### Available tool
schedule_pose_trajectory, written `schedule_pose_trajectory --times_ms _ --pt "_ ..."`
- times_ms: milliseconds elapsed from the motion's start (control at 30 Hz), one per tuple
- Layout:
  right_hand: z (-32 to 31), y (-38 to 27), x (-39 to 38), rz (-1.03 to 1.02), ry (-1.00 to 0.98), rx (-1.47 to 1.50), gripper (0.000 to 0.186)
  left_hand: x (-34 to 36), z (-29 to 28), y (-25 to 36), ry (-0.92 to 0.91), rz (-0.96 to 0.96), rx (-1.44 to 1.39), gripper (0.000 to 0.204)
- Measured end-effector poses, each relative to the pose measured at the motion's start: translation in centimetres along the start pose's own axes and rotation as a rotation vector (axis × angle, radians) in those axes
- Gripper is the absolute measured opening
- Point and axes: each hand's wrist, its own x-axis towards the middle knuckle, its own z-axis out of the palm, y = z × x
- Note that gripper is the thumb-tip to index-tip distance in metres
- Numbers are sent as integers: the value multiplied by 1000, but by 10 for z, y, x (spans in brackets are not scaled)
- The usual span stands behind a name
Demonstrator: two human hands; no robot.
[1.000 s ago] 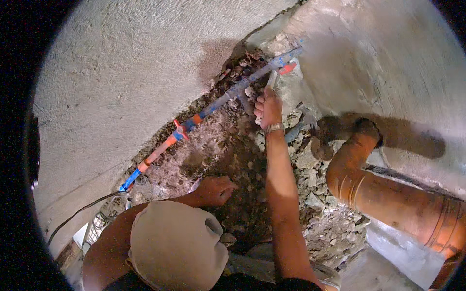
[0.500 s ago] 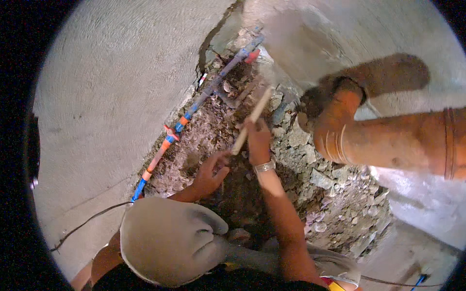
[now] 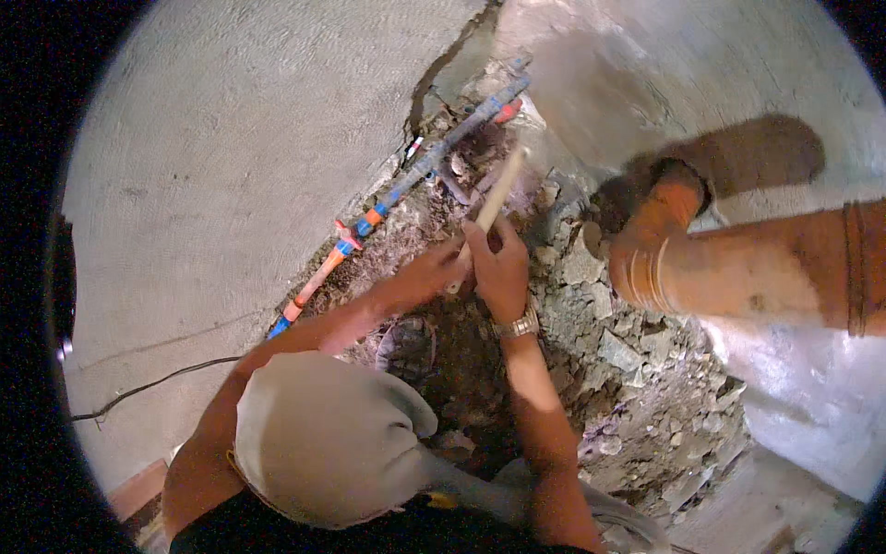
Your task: Hammer out debris from around plumbing pipes in a wall.
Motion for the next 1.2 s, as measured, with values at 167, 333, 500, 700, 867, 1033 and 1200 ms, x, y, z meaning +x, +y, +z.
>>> schedule_pose_trajectory --times_ms 167,333,500,700,867,1033,1200 --pt "-2 16 -11 244 -355 -308 35 -46 23 -43 -44 -129 -57 59" --pt "5 16 -9 157 -199 -308 33 -55 38 -63 156 299 13 50" --pt "22 -50 113 -65 -150 -556 33 -91 29 -117 -30 215 224 35" --pt "22 -6 260 -288 -396 -1069 41 -80 40 -118 -55 237 211 24" --pt "19 20 283 -307 -405 -1412 33 -83 35 -110 -40 202 155 23" --pt "59 -19 268 -438 -464 -1573 36 -87 25 -113 -86 115 168 25" --pt "59 -70 298 -94 -1012 -1527 25 -83 26 -113 -99 156 198 24"
